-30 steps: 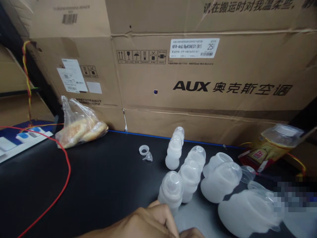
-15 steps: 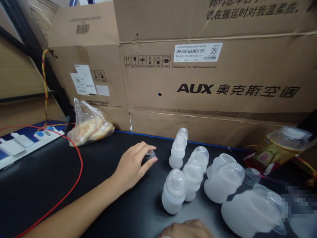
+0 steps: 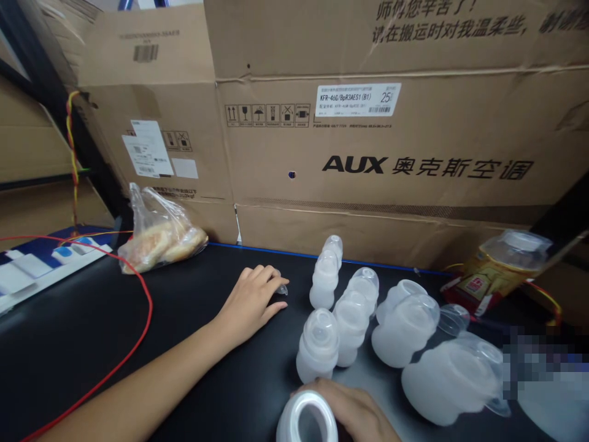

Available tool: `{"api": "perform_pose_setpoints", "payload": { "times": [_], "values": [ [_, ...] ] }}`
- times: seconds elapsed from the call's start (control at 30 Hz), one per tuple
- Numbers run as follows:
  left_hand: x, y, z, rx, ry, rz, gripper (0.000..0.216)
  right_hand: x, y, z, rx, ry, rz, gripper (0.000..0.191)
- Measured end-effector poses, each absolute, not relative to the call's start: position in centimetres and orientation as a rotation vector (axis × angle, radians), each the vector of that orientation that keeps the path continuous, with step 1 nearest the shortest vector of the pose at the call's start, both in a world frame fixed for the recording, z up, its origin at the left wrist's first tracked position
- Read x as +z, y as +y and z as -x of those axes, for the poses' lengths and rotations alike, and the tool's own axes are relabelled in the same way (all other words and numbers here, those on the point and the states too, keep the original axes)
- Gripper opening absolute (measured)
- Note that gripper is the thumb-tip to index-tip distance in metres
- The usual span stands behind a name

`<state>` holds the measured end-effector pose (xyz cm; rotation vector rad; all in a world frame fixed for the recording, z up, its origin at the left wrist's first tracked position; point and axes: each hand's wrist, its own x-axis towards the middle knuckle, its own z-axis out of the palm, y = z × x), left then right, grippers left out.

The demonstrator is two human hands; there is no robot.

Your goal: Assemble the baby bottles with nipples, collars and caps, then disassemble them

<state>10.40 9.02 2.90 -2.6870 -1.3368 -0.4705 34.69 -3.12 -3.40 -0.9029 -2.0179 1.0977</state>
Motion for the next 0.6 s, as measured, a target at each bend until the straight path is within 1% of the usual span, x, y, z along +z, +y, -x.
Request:
{"api": "perform_pose_setpoints", "payload": {
  "times": [0.2,0.4,0.5,0.6],
  "values": [
    [2.1,9.2,-10.5,-0.567,-1.393,2.738,0.018,-3.9,-3.3,-35.0,1.136,-2.011,0.915,0.073],
    [2.0,9.4,-10.5,-0.741,-1.338,2.835,0.006,-4.2,-3.1,-34.9,1.125,-2.025,0.898,0.081],
    [2.4,9.2,-10.5,-0.954,-1.245,2.907,0.009,-3.8,-3.1,-34.8,1.076,-2.039,0.908,0.083],
    [3.0,8.7,-10.7,-1.363,-1.097,2.899,0.008,-3.1,-3.4,-34.9,1.084,-2.036,0.920,0.083]
  ]
}}
